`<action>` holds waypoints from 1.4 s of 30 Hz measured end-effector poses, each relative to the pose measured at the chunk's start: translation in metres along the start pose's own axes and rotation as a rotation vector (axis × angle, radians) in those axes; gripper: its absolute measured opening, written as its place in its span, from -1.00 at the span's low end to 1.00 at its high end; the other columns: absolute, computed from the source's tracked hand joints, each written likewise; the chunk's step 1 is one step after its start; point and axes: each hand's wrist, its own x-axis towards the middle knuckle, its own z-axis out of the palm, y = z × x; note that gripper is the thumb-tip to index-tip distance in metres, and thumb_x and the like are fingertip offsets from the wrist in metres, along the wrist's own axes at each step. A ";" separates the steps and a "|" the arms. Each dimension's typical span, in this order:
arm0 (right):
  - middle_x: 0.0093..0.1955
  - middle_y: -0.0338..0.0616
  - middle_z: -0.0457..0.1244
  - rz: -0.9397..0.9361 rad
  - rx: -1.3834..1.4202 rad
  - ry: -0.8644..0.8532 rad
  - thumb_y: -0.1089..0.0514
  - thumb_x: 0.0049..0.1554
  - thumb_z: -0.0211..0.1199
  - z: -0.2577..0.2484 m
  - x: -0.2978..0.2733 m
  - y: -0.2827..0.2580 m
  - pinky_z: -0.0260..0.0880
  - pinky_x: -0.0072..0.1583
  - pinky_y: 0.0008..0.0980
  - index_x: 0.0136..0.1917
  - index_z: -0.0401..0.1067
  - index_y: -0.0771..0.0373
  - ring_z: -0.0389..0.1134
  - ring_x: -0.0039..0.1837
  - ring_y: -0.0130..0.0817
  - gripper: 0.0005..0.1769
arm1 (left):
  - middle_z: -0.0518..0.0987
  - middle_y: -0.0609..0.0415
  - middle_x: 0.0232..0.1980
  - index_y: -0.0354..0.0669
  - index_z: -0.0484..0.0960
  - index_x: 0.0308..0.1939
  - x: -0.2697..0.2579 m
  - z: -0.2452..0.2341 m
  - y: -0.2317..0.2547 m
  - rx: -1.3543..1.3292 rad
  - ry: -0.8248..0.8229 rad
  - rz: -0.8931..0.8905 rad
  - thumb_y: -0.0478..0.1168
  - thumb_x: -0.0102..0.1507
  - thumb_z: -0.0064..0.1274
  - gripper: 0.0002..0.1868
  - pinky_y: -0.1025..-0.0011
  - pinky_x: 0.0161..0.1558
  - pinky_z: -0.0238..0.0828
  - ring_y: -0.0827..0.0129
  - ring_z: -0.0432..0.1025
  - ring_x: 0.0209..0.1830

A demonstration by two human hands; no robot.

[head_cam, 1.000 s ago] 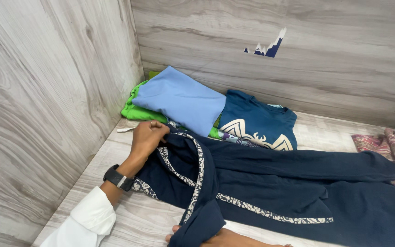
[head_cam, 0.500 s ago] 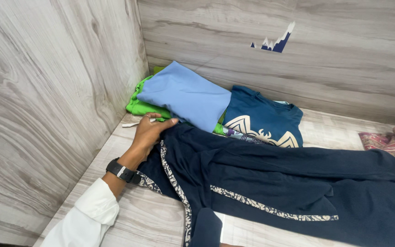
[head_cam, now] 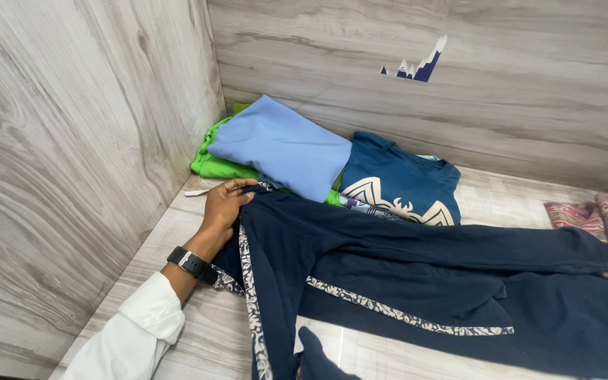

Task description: The person folds several garments one by one on a wooden surface. They handle a dark blue top, a patterned red and beige top, and a grey patterned top, smoothing and folding each into a neat stack.

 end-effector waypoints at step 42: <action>-0.39 -0.13 0.38 0.647 0.251 -0.211 0.15 0.06 0.36 0.036 -0.017 0.120 0.29 -0.32 -0.33 -0.07 0.57 0.25 0.37 -0.42 -0.31 -0.82 | 0.58 0.01 -0.39 -0.28 0.57 -0.19 -0.113 0.093 0.065 0.649 -0.630 0.620 -0.18 0.34 0.06 -0.80 0.39 -0.31 0.33 0.32 0.39 -0.43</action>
